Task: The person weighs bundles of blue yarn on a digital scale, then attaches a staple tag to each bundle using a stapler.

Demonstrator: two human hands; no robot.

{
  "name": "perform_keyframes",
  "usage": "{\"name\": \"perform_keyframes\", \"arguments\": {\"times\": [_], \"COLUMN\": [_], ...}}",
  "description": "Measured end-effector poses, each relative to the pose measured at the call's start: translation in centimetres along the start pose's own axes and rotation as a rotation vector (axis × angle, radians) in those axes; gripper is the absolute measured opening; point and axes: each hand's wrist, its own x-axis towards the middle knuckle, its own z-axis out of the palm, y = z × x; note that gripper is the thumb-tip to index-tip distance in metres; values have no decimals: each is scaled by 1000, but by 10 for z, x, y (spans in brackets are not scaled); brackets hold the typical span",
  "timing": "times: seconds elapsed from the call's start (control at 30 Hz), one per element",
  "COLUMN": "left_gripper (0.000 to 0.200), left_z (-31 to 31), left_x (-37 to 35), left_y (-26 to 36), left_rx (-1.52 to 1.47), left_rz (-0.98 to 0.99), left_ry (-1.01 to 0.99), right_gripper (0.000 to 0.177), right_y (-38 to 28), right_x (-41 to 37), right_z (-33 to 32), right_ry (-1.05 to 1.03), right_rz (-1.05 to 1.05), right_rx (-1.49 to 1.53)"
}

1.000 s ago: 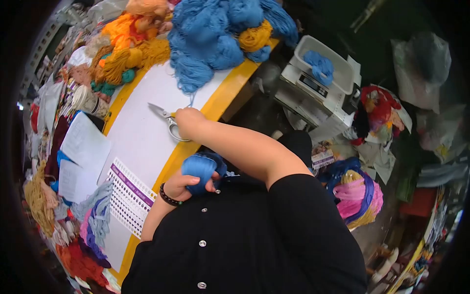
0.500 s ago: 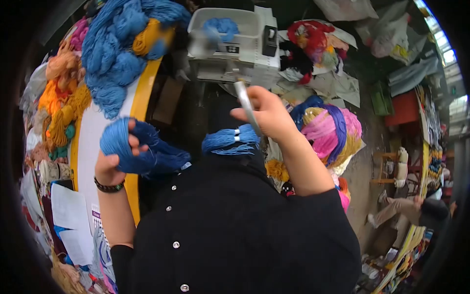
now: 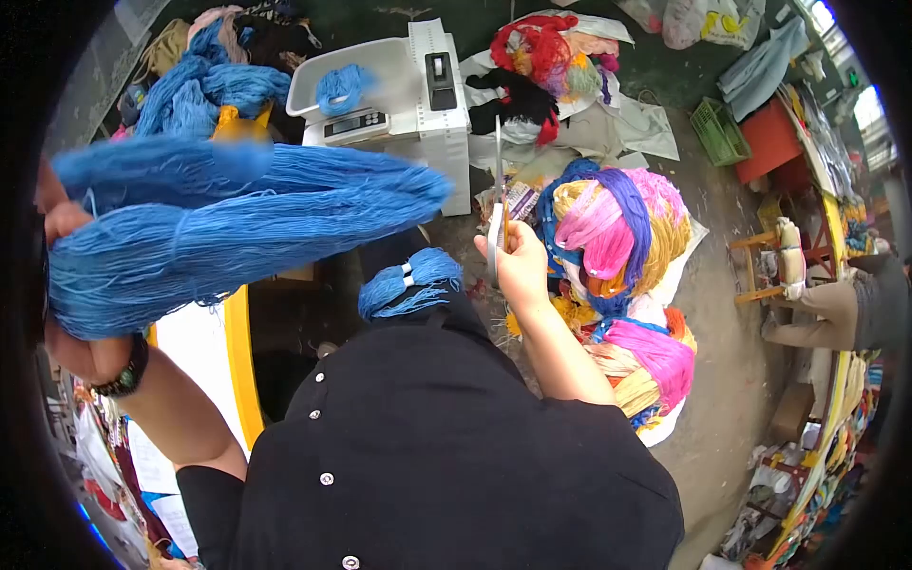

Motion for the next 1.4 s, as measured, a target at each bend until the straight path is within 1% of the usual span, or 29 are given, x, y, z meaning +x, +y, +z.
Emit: {"name": "perform_keyframes", "arguments": {"times": [0.07, 0.1, 0.13, 0.17, 0.2, 0.27, 0.3, 0.33, 0.37, 0.4, 0.43, 0.47, 0.53, 0.57, 0.67, 0.73, 0.77, 0.9, 0.97, 1.0, 1.07, 1.1, 1.2, 1.3, 1.33, 1.37, 1.4], "left_gripper": [79, 81, 77, 75, 73, 71, 70, 69, 67, 66, 66, 66, 67, 66, 65, 65, 65, 63, 62, 62, 62, 61, 61, 61, 65, 66, 67], "left_z": [-6, -14, -28, -35, -47, -63, -73, -83, -85, -96, -103, -106, -101, -99, -94, -94, -94, -98, -98, -98, -97, -96, -95, -92, -92, -89, -85], "left_x": [-19, -32, -50, -63, -83, -120, -143, -165, -182, -212, -231, -244, -254, -258, -259, -256, -257, -260, -259, -259, -258, -257, -254, -255, -256, -254, -249], "left_y": [-20, -41, -57, -76, -94, -121, -132, -140, -145, -149, -150, -151, -154, -157, -163, -163, -164, -162, -163, -163, -163, -163, -165, -165, -165, -165, -165], "left_rx": [-78, -206, -215, -234, -306, -419, -593, -768, -707, -759, -814, -868, -852, -732, -692, -687, -675, -663, -659, -655, -652, -646, -655, -643, -642, -641, -638], "left_rz": [145, 215, 229, 211, 189, 122, 86, 55, -9, 6, 31, 56, 13, -7, -63, -62, -52, -36, -24, -13, -19, -28, -27, -27, -10, -3, 3], "left_ry": [204, 305, 459, 513, 569, 714, 690, 661, 717, 728, 723, 713, 633, 693, 607, 611, 615, 635, 630, 625, 638, 649, 646, 628, 613, 611, 610], "right_gripper": [28, 29, 29, 30, 29, 28, 26, 24, 23, 25, 31, 36, 38, 41, 47, 47, 47, 46, 50, 46, 44, 42, 40, 36, 30, 28, 27], "right_y": [-6, -5, -9, -12, -9, -2, -10, -7, -4, 8, 12, 31, 22, 21, 32, 39, 38, 41, 52, 56, 56, 60, 52, 43, 35, 35, 35], "right_x": [2, 5, 5, 5, 7, 9, 4, 3, 3, 2, -1, 2, -7, -11, -13, -13, -14, -19, -20, -20, -20, -19, -21, -18, -17, -13, -8], "right_z": [-6, -9, -12, -15, -20, -30, -29, -31, -32, -33, -32, -38, -35, -31, -26, -23, -21, -12, -10, -11, -14, -14, -9, 1, 8, 14, 19], "right_ry": [23, 51, 66, 80, 90, 30, 0, -68, -137, -280, -311, -396, -464, -443, -434, -493, -535, -533, -379, -313, -242, -232, -230, -247, -264, -336, -458], "right_rz": [-42, -36, -40, -39, -87, -113, -26, 28, 81, 205, 301, 375, 583, 626, 755, 703, 727, 781, 726, 685, 690, 669, 658, 597, 554, 473, 360], "right_rx": [12, 33, 50, 64, 22, -29, -32, -106, -177, -173, -206, -131, 8, -3, 46, -22, -35, -75, -153, -143, -42, 0, -48, -73, -124, -220, -373]}}
